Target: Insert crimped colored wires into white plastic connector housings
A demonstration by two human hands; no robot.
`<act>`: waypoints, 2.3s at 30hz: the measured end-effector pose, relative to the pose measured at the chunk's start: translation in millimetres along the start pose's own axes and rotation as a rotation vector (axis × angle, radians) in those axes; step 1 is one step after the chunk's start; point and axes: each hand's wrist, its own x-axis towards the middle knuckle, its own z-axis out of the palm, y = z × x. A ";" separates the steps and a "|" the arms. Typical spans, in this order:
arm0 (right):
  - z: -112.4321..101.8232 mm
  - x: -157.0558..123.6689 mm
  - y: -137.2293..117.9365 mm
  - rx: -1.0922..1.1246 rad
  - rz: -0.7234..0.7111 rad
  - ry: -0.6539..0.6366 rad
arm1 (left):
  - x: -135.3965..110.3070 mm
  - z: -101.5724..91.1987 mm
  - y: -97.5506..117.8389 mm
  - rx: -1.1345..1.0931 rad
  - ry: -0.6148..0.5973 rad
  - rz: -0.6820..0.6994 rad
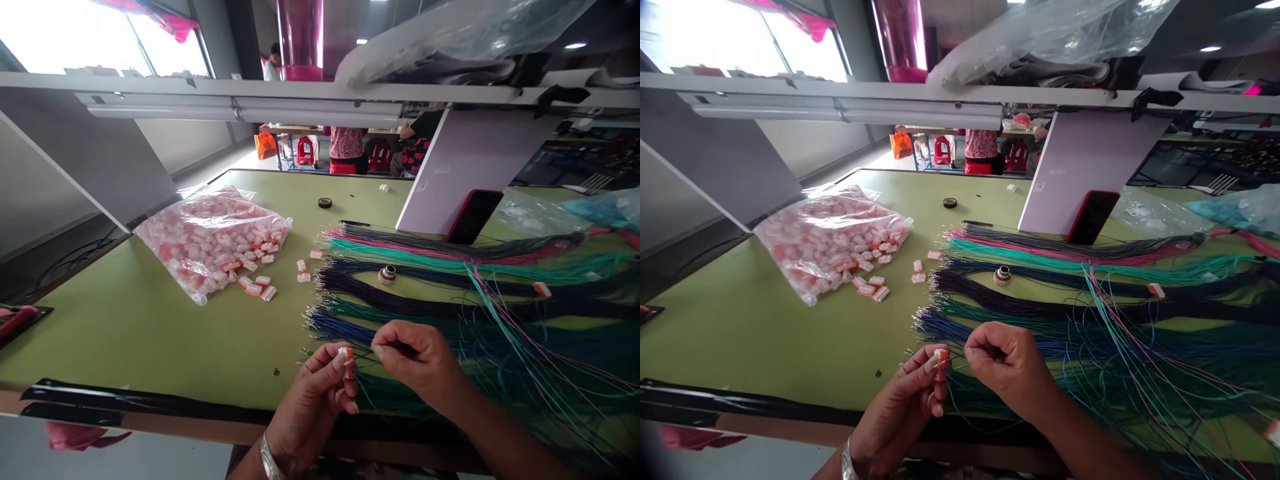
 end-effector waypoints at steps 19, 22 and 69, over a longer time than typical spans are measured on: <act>1.4 -17.0 -0.9 -0.148 -0.004 0.106 | 0.2 0.7 -5.7 0.002 -0.010 -0.004; 1.8 -18.6 -1.8 -0.112 0.046 0.103 | -0.6 2.0 -5.0 0.000 -0.008 -0.004; 6.5 -26.8 -3.6 -0.272 -0.070 0.084 | -5.8 9.6 -6.5 0.106 0.048 0.013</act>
